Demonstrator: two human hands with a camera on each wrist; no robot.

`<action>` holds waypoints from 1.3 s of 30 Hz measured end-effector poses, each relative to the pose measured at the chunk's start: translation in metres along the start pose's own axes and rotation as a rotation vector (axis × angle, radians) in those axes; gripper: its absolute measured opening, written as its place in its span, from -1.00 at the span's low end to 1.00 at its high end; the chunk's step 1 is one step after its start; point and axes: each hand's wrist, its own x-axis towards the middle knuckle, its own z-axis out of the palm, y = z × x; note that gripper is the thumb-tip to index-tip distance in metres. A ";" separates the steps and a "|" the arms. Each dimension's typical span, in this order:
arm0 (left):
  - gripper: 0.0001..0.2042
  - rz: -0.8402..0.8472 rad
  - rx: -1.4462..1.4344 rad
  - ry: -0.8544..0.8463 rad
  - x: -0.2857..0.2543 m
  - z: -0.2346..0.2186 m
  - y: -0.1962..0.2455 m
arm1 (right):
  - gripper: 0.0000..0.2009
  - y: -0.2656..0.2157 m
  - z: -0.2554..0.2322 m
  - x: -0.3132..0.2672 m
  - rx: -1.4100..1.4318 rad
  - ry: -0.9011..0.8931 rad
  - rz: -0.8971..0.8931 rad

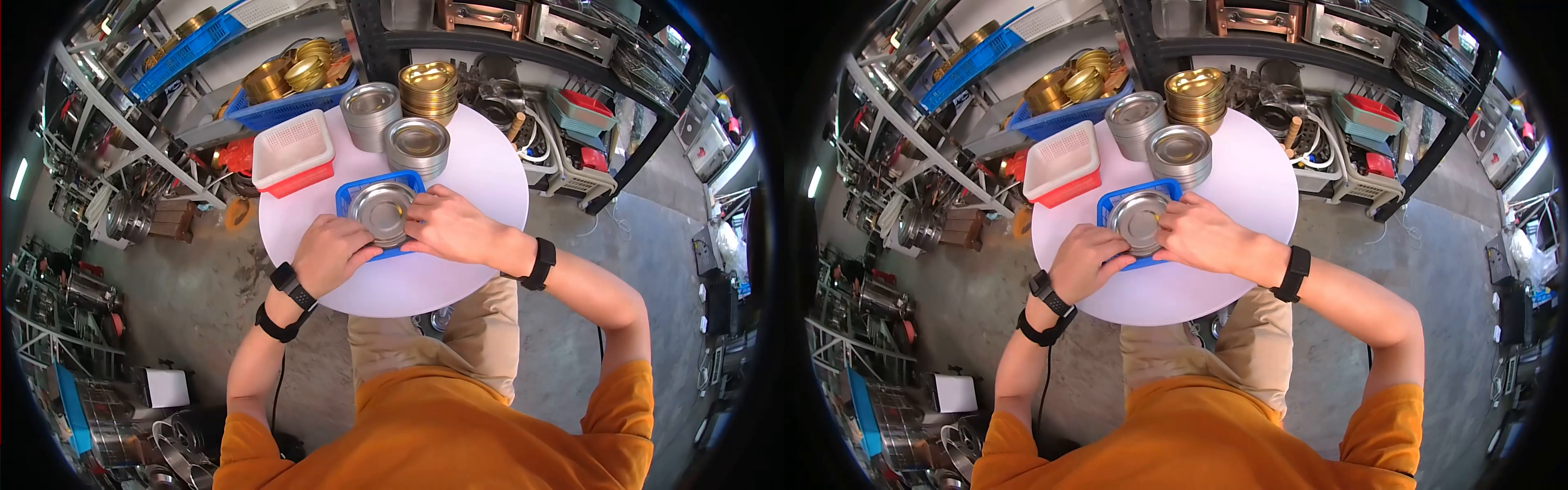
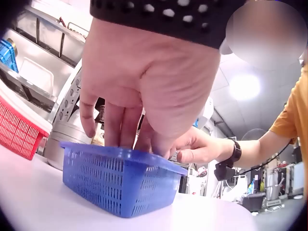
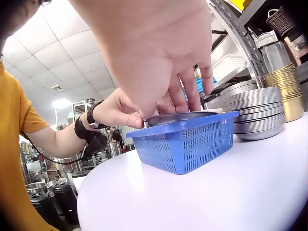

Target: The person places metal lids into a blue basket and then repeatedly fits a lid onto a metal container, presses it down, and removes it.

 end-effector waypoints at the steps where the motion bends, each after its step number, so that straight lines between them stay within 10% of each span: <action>1: -0.82 -0.003 -0.025 0.038 -0.002 0.004 0.000 | -0.78 -0.001 0.003 0.000 0.005 0.042 0.003; 16: -0.81 0.002 -0.017 0.107 -0.002 0.010 0.000 | -0.82 0.093 0.008 0.010 -0.173 0.135 0.427; 39: -0.81 -0.039 0.010 0.061 -0.006 0.016 -0.005 | -0.88 0.105 -0.003 0.022 -0.084 -0.010 0.337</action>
